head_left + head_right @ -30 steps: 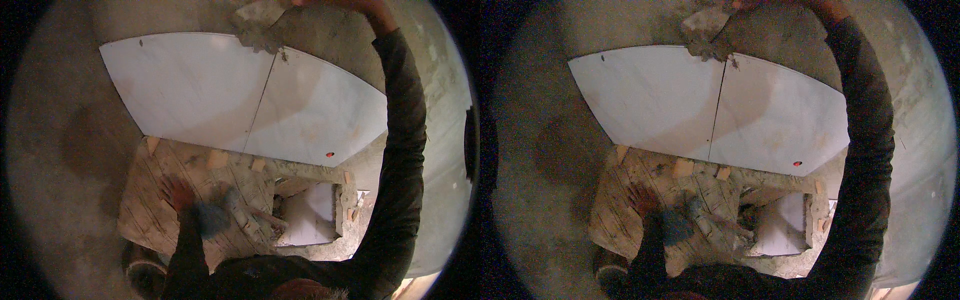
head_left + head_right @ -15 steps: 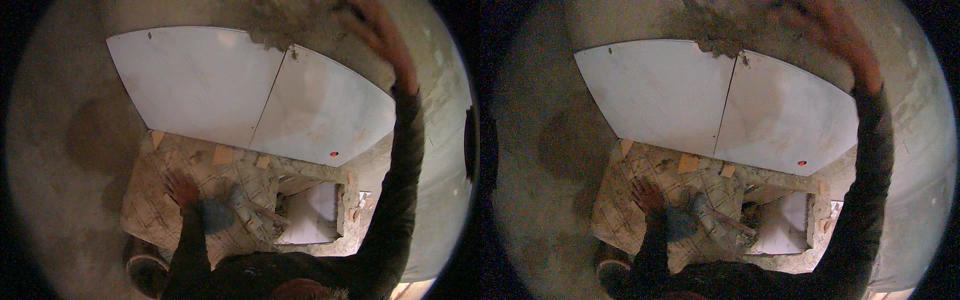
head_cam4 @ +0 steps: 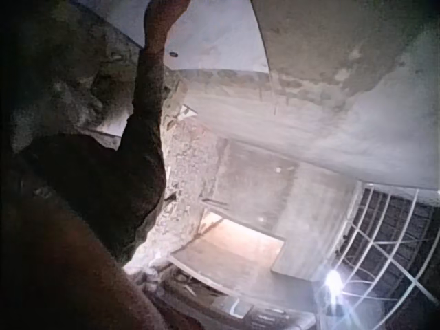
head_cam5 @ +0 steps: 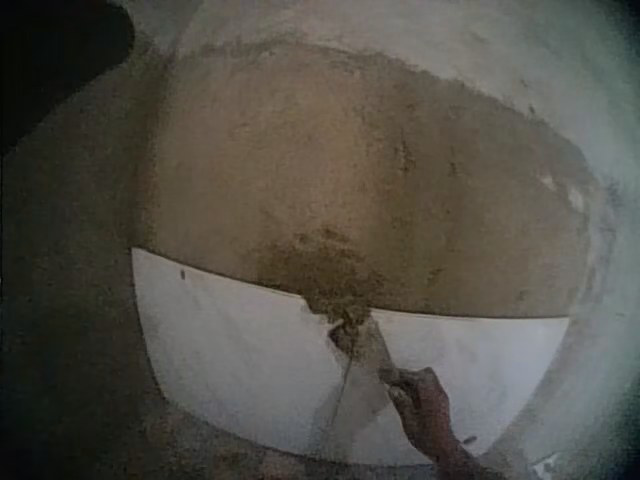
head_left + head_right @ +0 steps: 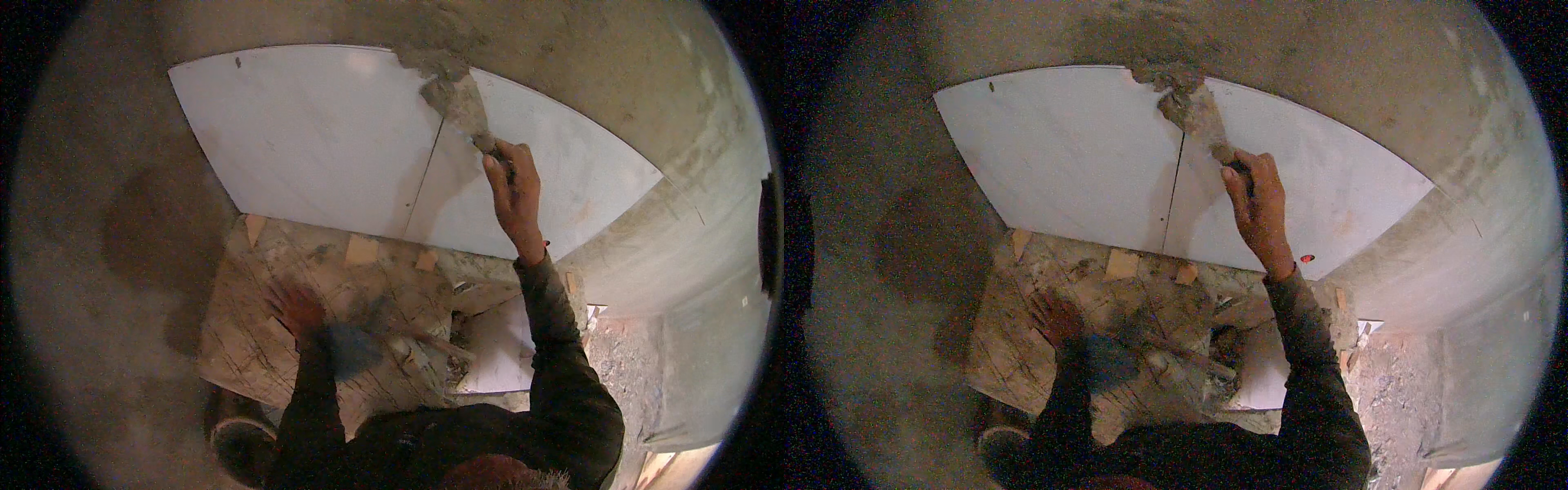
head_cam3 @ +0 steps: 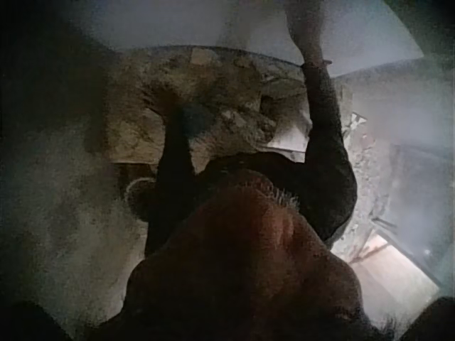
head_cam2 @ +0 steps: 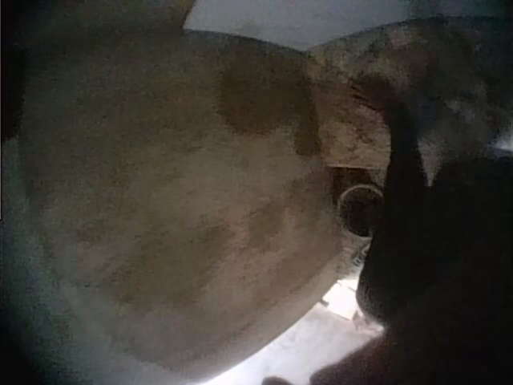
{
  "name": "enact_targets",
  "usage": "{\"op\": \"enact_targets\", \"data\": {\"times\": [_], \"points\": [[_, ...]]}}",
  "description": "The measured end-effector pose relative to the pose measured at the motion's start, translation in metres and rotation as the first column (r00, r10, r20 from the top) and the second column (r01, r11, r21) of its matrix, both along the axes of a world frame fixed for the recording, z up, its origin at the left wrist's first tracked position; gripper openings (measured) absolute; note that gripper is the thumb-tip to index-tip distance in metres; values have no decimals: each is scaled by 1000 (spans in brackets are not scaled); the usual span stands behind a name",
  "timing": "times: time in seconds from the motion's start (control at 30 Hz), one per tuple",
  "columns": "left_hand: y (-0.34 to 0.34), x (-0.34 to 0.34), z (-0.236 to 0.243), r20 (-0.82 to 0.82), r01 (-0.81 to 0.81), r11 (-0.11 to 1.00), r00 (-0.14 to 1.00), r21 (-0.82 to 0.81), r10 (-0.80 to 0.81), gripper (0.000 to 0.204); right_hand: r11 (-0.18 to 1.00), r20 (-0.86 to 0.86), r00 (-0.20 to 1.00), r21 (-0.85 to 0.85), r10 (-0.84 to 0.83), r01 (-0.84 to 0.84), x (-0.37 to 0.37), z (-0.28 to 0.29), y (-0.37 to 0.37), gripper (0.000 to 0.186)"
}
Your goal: The person applies mortar to tiles using a trowel, presses the tiles against the wall to align them, and wipes the surfaces with a cloth.
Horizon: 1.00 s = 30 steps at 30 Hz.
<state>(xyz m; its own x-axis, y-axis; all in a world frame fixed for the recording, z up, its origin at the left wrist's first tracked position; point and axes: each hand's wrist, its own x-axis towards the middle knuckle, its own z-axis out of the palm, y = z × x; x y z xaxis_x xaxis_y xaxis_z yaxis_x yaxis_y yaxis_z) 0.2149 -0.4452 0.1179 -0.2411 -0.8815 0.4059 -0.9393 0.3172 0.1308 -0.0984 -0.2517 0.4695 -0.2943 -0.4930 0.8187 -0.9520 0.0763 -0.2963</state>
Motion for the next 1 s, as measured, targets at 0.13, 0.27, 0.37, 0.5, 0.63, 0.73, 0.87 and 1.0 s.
{"op": "enact_targets", "data": {"times": [0.13, 0.27, 0.37, 0.5, 0.63, 0.73, 0.87, 1.0], "points": [[-5, 4, -20, -11, 28, 998, 1000, 60, -27, 62, 998, -76, 997, -58, 3, -8, 20, 26, -43, 25], [-7, -5, -10, 10, 4, 992, 1000, 123, -5, 65, 994, -197, 980, -102, 9, -30, 10, 74, -69, 28], [-11, -4, -19, -21, 9, 988, 1000, 152, -6, 66, 990, -167, 976, 14, 138, -138, -8, 112, -60, 34], [-5, -2, -18, 3, 12, 999, 1000, 52, -13, 65, 953, 96, 983, 248, 157, -176, -22, 152, -35, 34], [-7, -2, -6, -36, 41, 996, 999, 74, -38, 58, 880, 448, 893, 410, 32, -238, -18, 159, -22, 34], [-11, 5, -24, 44, 82, 996, 996, 31, -84, 57, 877, 653, 757, 351, 21, -328, -2, 146, -11, 39], [-11, -2, -17, 9, 47, 999, 999, 12, -47, 58, 829, 824, 566, 318, -1, -461, -3, 116, 5, 45], [-10, -1, -15, -59, 39, 997, 997, -64, -42, 59, 792, 869, 493, 270, 45, -548, 13, 106, 11, 39]]}}
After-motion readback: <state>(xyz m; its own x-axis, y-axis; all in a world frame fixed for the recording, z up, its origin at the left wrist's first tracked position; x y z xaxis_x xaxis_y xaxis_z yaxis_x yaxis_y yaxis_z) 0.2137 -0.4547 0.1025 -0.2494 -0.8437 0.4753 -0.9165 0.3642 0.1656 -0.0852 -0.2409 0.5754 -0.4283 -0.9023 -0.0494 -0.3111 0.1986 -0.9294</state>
